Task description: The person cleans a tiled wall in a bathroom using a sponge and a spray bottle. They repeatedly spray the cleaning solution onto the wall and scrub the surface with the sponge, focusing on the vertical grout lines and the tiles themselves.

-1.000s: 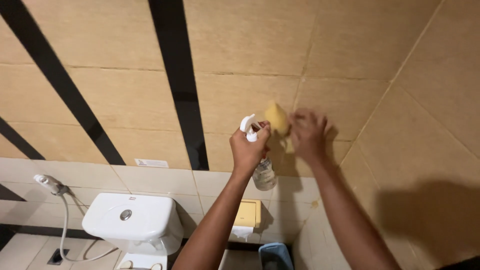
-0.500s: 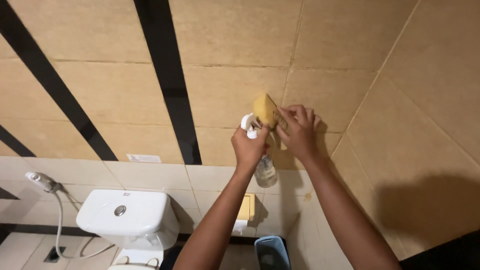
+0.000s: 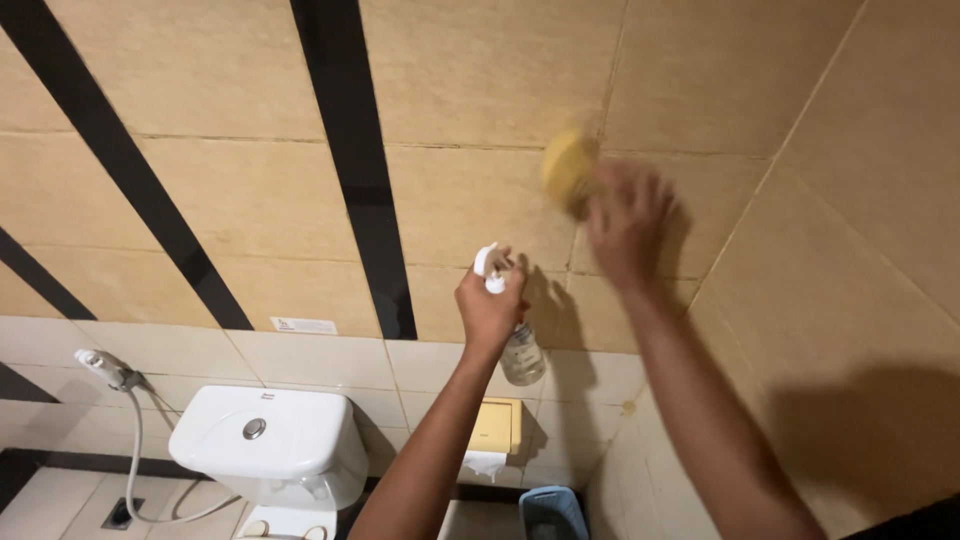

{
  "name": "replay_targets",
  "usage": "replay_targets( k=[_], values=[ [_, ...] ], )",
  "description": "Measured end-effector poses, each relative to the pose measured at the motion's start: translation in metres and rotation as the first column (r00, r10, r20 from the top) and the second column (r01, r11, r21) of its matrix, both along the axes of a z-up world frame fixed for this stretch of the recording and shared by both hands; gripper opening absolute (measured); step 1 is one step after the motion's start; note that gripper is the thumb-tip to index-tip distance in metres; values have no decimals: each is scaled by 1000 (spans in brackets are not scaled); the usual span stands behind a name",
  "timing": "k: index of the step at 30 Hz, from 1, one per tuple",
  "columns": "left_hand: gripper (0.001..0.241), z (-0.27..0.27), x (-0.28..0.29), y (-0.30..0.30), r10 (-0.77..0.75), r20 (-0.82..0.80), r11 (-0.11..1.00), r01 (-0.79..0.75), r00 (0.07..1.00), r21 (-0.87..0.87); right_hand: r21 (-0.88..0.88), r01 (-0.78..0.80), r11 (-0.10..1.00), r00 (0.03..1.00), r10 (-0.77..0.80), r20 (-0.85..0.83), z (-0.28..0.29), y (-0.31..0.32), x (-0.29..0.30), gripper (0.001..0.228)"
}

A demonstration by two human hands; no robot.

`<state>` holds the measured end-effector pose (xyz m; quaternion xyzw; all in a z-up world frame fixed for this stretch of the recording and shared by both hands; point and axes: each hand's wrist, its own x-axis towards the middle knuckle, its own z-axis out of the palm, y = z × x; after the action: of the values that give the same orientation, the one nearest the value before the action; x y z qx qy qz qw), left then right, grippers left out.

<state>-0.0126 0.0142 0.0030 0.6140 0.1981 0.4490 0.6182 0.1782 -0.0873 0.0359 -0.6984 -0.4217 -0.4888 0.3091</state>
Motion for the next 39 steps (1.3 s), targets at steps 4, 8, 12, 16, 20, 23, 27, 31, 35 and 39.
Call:
replay_targets(
  k=[4, 8, 12, 16, 20, 23, 27, 31, 35, 39],
  values=[
    [29, 6, 10, -6, -91, 48, 996, 92, 995, -18, 60, 22, 998, 999, -25, 38, 76, -16, -17, 62],
    [30, 14, 18, -15, -153, 108, 988, 154, 982, -2, 78, 22, 997, 998, -27, 60, 80, -20, -23, 66],
    [31, 29, 13, -23, -155, 44, 987, 157, 987, -36, 41, -19, 999, 999, 18, 28, 52, -25, -27, 70],
    [30, 23, 13, -18, -129, -15, 990, 128, 992, -60, 12, 23, 1000, 999, -24, 36, 12, -22, -21, 71],
    [24, 17, 10, -14, -101, 72, 987, 109, 992, -121, -113, 11, 994, 1000, -8, 30, -55, -16, -17, 70],
    [19, 6, 10, -7, -65, 108, 990, 78, 992, -119, -198, 92, 976, 992, -73, 101, -105, -14, -27, 60],
    [19, 4, 2, -1, -44, 93, 997, 49, 995, -55, -318, 39, 947, 999, -31, 29, -169, -17, -25, 30],
    [23, 9, -6, 1, -84, 92, 992, 92, 992, -90, -218, 5, 976, 997, 11, 72, -138, -11, -15, 33],
    [21, 13, -3, 3, -143, 87, 986, 149, 986, -74, -121, 152, 981, 987, -144, 71, -43, -10, 11, 49],
    [16, 15, 2, -3, -192, 129, 978, 201, 973, -59, 42, 161, 986, 982, -165, 96, 63, -14, 21, 60]
  ],
)
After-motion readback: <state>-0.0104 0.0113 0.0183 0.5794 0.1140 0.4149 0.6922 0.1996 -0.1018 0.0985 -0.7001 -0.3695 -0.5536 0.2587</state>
